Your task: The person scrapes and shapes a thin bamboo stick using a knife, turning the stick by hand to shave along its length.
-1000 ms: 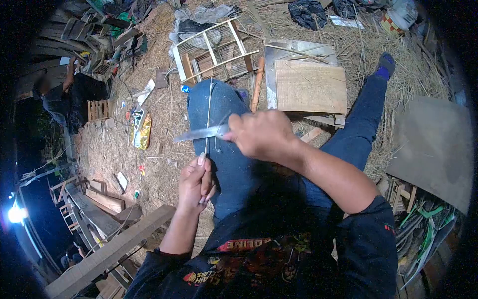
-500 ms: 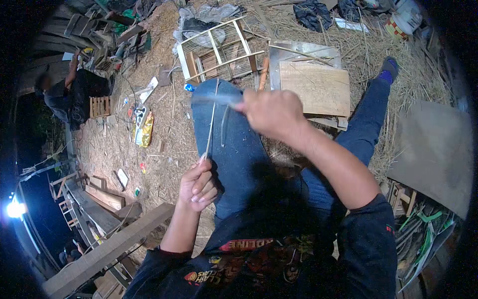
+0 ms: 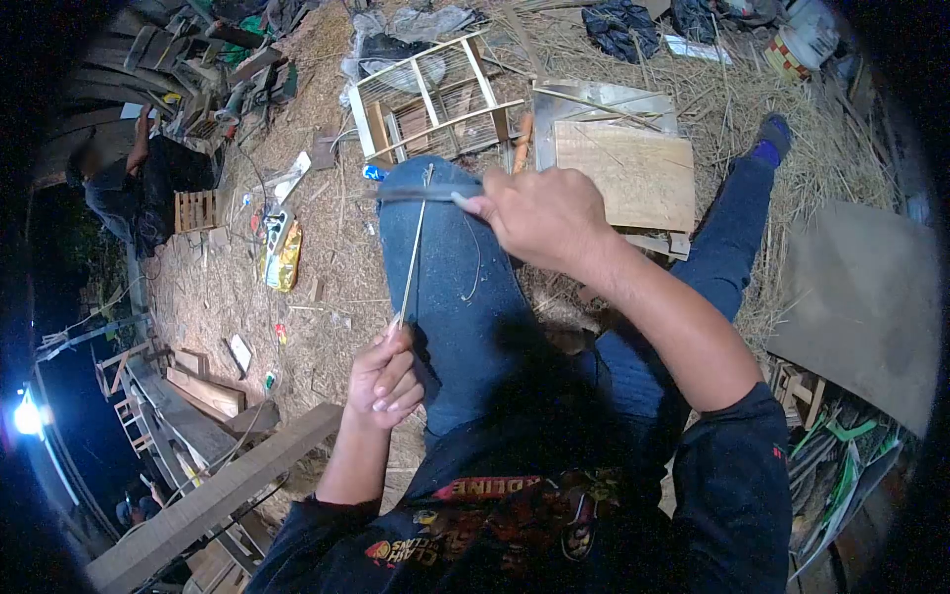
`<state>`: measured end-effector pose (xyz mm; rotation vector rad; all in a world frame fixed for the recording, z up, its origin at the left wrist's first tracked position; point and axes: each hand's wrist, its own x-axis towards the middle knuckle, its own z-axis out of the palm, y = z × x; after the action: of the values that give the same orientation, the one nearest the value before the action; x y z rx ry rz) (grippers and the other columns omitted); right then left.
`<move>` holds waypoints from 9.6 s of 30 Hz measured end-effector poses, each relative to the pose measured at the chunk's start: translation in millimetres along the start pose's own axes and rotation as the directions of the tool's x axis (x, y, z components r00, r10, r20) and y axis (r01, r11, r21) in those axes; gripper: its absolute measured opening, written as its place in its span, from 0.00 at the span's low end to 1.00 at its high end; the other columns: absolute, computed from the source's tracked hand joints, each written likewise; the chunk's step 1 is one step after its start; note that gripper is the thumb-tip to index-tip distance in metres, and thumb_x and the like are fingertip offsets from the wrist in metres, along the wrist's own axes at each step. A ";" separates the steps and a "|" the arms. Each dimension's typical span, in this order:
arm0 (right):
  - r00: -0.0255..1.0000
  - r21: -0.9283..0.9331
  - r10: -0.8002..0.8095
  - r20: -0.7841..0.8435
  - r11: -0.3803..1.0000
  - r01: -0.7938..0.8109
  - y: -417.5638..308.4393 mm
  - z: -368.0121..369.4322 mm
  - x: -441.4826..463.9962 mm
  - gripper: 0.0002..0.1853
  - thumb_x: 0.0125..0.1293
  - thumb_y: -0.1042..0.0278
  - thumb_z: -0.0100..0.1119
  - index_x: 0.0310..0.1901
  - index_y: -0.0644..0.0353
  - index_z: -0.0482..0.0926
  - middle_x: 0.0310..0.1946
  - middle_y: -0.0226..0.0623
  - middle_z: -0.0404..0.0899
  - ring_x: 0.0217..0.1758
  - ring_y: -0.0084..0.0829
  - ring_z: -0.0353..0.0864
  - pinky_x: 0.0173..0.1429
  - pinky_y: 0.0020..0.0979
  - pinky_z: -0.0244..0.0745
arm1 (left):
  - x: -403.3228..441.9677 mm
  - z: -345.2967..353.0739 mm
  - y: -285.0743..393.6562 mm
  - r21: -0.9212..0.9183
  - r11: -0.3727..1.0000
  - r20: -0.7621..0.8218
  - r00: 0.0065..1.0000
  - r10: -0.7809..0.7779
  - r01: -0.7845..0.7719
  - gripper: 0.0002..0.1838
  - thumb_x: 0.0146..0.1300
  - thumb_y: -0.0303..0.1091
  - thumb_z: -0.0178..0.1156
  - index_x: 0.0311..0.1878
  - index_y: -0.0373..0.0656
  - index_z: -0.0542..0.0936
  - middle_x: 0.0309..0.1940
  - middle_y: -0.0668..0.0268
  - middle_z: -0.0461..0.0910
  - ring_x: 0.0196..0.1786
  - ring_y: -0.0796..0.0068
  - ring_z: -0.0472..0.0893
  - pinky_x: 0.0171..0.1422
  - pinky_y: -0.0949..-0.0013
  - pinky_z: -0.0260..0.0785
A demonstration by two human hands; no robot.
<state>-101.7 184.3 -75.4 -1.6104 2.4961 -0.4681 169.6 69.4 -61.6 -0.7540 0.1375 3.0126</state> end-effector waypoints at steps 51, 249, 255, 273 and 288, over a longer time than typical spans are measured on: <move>0.976 0.081 0.158 0.152 0.982 -0.172 -6.2 -5.9 3.4 0.26 0.77 0.43 0.41 0.33 0.58 0.76 0.15 0.39 0.78 0.19 0.41 0.83 0.22 0.47 0.74 | -9.6 20.2 -17.0 0.758 0.651 -0.299 0.858 0.417 -0.052 0.14 0.77 0.38 0.48 0.33 0.42 0.70 0.09 0.75 0.61 0.06 0.85 0.56 0.11 0.78 0.51; 0.938 0.743 -0.037 0.345 -0.599 -0.298 -42.7 13.2 -84.0 0.11 0.74 0.61 0.57 0.43 0.61 0.78 0.27 0.34 0.77 0.15 0.12 0.61 0.19 0.17 0.57 | 96.4 74.7 -8.5 0.875 0.078 0.411 0.820 0.399 -0.477 0.14 0.77 0.36 0.53 0.34 0.39 0.76 0.22 0.73 0.73 0.24 0.86 0.71 0.29 0.78 0.64; 0.961 0.906 0.111 0.255 -0.374 -0.197 -43.1 17.9 -82.0 0.13 0.74 0.59 0.57 0.42 0.62 0.80 0.28 0.32 0.80 0.16 0.11 0.62 0.19 0.17 0.55 | 97.6 74.9 -6.6 0.884 -0.099 0.450 0.778 0.438 -0.456 0.15 0.77 0.36 0.53 0.32 0.39 0.75 0.20 0.72 0.73 0.23 0.86 0.71 0.27 0.77 0.62; 0.927 0.995 0.364 0.091 -0.067 -0.072 -47.3 17.8 -85.1 0.08 0.70 0.67 0.63 0.38 0.64 0.81 0.31 0.29 0.81 0.32 0.17 0.76 0.40 0.22 0.72 | 107.3 79.5 -14.1 0.914 0.017 0.335 0.775 0.536 -0.406 0.14 0.74 0.38 0.57 0.34 0.39 0.76 0.21 0.73 0.74 0.23 0.87 0.71 0.27 0.77 0.63; 0.954 0.957 0.267 0.133 -0.287 -0.054 -49.1 24.8 -86.2 0.15 0.76 0.54 0.54 0.47 0.59 0.79 0.27 0.23 0.75 0.21 0.11 0.64 0.24 0.17 0.58 | 116.9 76.0 -19.1 0.904 0.099 0.324 0.819 0.474 -0.415 0.15 0.78 0.41 0.52 0.34 0.42 0.73 0.21 0.74 0.71 0.23 0.86 0.71 0.28 0.77 0.64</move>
<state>-16.2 239.1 -87.3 -0.3540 1.1125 -1.9330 31.9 96.7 -51.4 -0.6197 2.3660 2.3762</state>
